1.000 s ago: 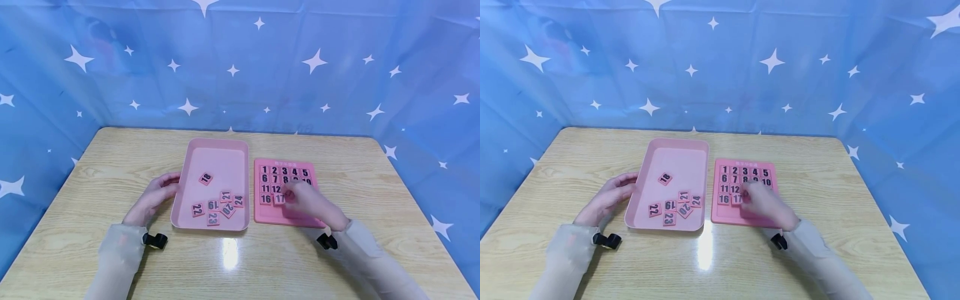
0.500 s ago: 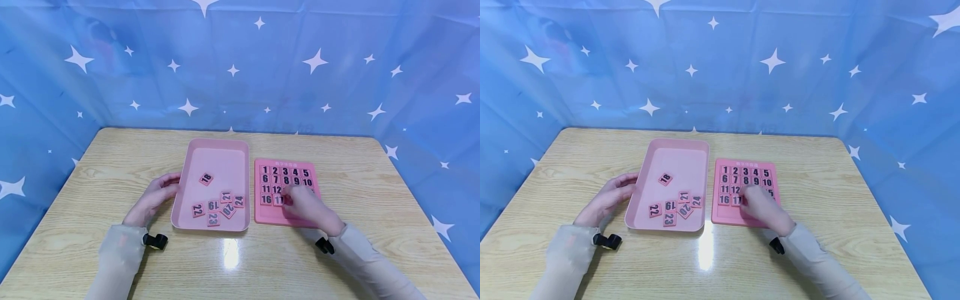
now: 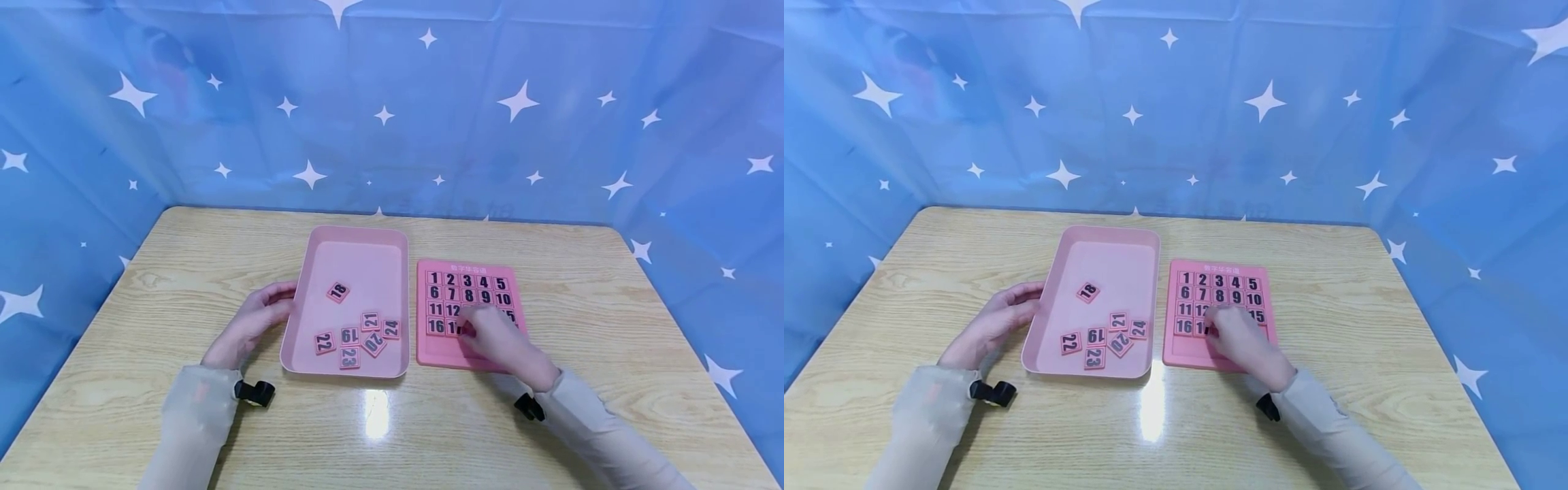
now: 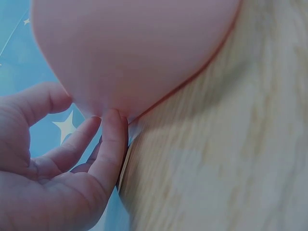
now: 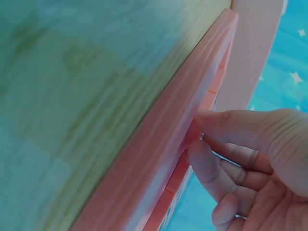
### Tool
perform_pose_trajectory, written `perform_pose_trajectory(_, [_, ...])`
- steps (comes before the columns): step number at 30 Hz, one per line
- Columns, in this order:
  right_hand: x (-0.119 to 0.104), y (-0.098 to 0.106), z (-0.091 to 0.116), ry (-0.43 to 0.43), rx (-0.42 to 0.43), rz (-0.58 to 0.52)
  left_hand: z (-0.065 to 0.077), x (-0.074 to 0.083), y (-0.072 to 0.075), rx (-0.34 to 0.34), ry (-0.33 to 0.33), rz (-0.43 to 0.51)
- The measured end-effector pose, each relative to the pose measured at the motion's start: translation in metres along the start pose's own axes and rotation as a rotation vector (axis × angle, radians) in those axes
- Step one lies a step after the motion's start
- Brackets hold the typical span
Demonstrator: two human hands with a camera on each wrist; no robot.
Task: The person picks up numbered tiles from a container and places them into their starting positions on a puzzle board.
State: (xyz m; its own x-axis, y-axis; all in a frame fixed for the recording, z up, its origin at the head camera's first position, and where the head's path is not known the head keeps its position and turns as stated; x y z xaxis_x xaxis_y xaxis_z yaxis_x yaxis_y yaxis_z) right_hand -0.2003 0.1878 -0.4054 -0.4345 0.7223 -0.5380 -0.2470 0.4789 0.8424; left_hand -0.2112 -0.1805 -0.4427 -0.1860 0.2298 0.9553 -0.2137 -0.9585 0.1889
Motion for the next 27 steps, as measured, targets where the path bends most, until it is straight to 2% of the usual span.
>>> perform_pose_trajectory(9, [0.000, 0.004, 0.000, 0.019, 0.014, -0.017, 0.000, 0.001, 0.000, -0.002, -0.004, 0.010])
perform_pose_trajectory(13, [-0.014, 0.016, -0.014, 0.107, 0.046, -0.056, 0.001, 0.001, 0.000, -0.001, -0.003, 0.004])
perform_pose_trajectory(16, [-0.034, 0.025, -0.036, 0.213, 0.028, -0.116, 0.001, 0.002, 0.001, 0.002, -0.007, -0.002])
perform_pose_trajectory(19, [-0.054, 0.024, -0.065, 0.290, -0.055, -0.172, 0.001, 0.001, 0.002, 0.005, -0.010, 0.001])
perform_pose_trajectory(27, [-0.086, -0.010, -0.143, 0.317, -0.288, -0.372, 0.000, 0.000, 0.000, 0.003, -0.008, 0.008])
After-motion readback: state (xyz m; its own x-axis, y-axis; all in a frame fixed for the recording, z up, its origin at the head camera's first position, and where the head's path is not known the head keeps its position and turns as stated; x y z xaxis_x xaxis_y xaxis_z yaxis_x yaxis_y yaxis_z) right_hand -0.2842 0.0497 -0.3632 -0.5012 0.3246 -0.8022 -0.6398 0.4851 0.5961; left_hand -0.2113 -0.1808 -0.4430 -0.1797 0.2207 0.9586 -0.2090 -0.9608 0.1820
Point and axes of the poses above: each hand's wrist, its own z-axis away from the middle knuckle, its own y-axis out of the back of the hand, x = y × z, the point moved 4 cm from there along -z, towards the middle knuckle, and after that the axes turned 10 degrees about -z, right-handed, at the moved point
